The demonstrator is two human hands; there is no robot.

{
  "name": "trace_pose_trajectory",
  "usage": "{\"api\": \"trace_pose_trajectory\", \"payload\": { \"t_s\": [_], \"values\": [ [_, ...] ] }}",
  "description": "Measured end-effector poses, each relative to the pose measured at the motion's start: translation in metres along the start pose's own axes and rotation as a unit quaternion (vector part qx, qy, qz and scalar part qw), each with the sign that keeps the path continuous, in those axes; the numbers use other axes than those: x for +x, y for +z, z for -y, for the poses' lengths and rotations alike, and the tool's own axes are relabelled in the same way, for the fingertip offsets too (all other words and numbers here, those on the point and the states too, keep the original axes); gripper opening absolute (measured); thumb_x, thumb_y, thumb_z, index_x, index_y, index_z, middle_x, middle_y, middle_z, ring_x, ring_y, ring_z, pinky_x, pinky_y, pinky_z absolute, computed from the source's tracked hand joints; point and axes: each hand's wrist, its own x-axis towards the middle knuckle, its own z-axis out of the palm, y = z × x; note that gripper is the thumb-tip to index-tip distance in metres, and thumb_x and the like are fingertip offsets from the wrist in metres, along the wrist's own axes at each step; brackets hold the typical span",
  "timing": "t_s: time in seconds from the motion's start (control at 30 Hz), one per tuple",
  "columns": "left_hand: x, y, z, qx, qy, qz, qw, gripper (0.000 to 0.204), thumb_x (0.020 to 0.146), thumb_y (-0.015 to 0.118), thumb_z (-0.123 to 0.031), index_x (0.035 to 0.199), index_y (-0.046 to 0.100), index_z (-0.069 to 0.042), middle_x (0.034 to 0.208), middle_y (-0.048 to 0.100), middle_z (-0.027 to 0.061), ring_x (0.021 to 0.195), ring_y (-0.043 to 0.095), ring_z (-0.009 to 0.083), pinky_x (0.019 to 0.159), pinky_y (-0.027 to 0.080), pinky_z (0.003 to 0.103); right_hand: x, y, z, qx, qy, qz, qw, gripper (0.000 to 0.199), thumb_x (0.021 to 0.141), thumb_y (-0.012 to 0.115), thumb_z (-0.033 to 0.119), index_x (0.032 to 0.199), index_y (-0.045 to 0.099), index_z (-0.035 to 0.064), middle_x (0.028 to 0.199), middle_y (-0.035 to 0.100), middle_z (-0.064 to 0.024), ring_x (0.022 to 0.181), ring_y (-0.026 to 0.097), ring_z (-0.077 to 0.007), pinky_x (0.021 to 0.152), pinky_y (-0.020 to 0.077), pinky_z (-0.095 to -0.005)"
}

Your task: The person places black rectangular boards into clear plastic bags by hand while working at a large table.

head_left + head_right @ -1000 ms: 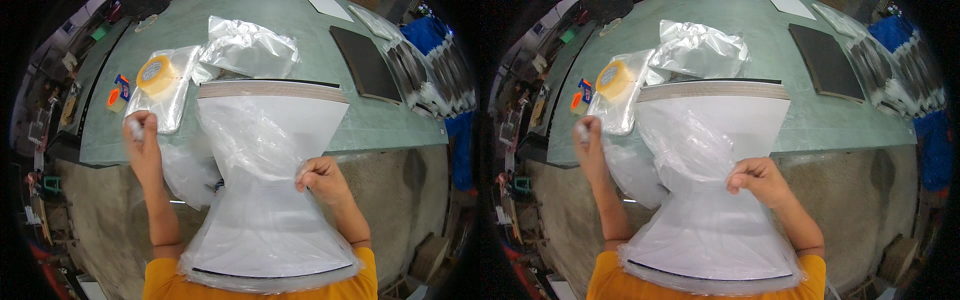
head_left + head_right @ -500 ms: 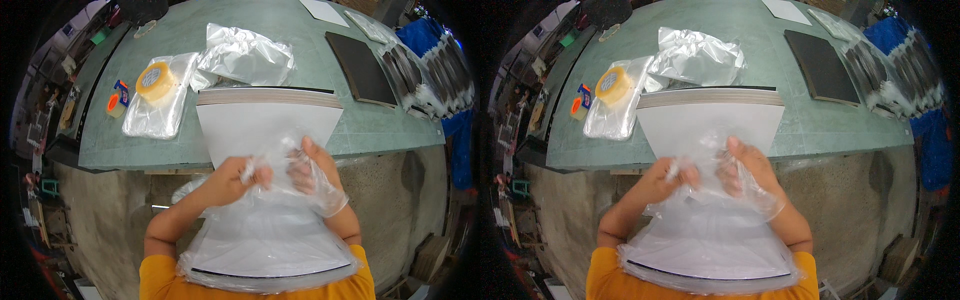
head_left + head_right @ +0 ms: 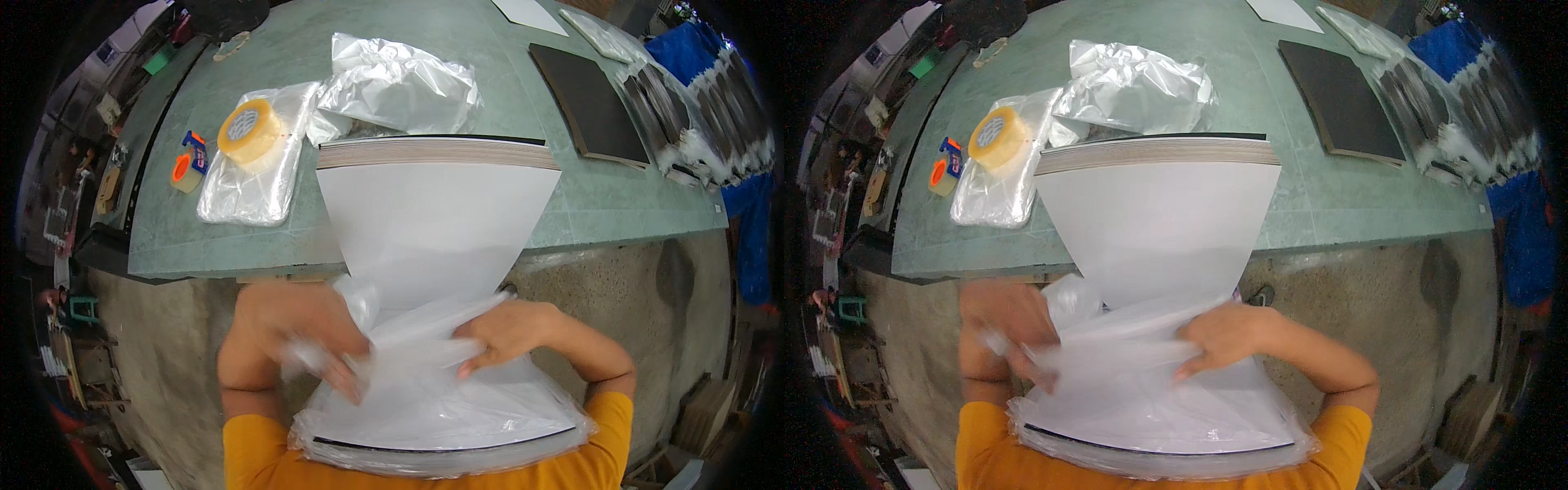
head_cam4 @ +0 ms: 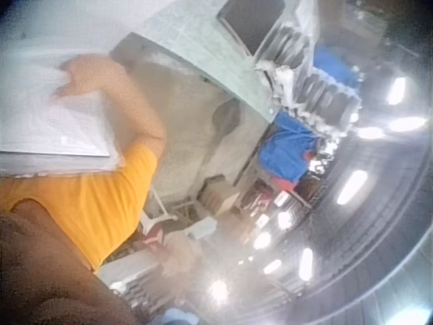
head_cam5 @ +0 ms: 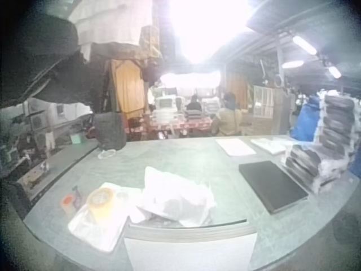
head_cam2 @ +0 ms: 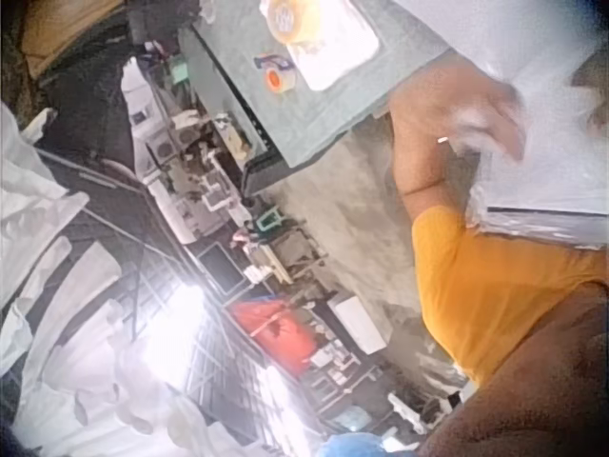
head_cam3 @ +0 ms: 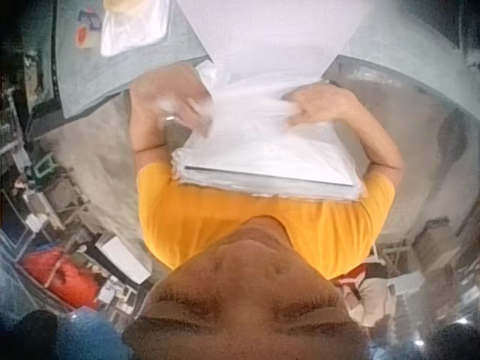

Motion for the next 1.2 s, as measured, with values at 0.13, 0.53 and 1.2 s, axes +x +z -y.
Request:
{"api": "trace_pose_trajectory", "payload": {
  "t_s": [0.13, 0.53, 1.2],
  "values": [
    [0.026, 0.025, -0.006, 0.505, -0.3, 0.119, 0.8, 0.017, 0.072, 0.056, -0.018, 0.072, 0.056, -0.001, 0.065, 0.057, 0.0143, 0.063, 0.057, 0.032, 0.053, 0.044, 0.041, -0.017, 0.026, -0.051, -0.258, 0.037, -0.071, 0.963, 0.037, 0.064, 0.065, 0.03, 0.085, 0.059, -0.0002, 0.076, 0.059, -0.0196, 0.078, 0.057, -0.0346, 0.07, 0.0454, -0.0409],
    [-0.003, -0.051, -0.015, 0.41, -0.235, -0.585, 0.659, 0.03, 0.066, 0.053, 0.004, 0.095, 0.056, -0.003, 0.092, 0.052, 0.0131, 0.086, 0.052, 0.0234, 0.068, 0.045, 0.031, -0.03, -0.034, -0.036, -0.076, 0.089, -0.711, 0.694, 0.031, 0.07, 0.051, -0.002, 0.1, 0.05, 0.0065, 0.09, 0.051, -0.0102, 0.076, 0.052, -0.0207, 0.065, 0.0417, -0.0319],
    [-0.103, -0.026, 0.137, -0.431, -0.258, -0.286, 0.816, 0.041, 0.063, 0.069, -0.018, 0.098, 0.056, -0.001, 0.065, 0.056, 0.0073, 0.047, 0.049, 0.0131, 0.045, 0.043, 0.027, -0.005, 0.103, -0.155, 0.672, 0.141, -0.328, 0.649, 0.022, 0.065, 0.063, 0.004, 0.087, 0.06, 0.0013, 0.079, 0.059, -0.0052, 0.07, 0.057, -0.0161, 0.061, 0.046, -0.0299]
  ]
}}
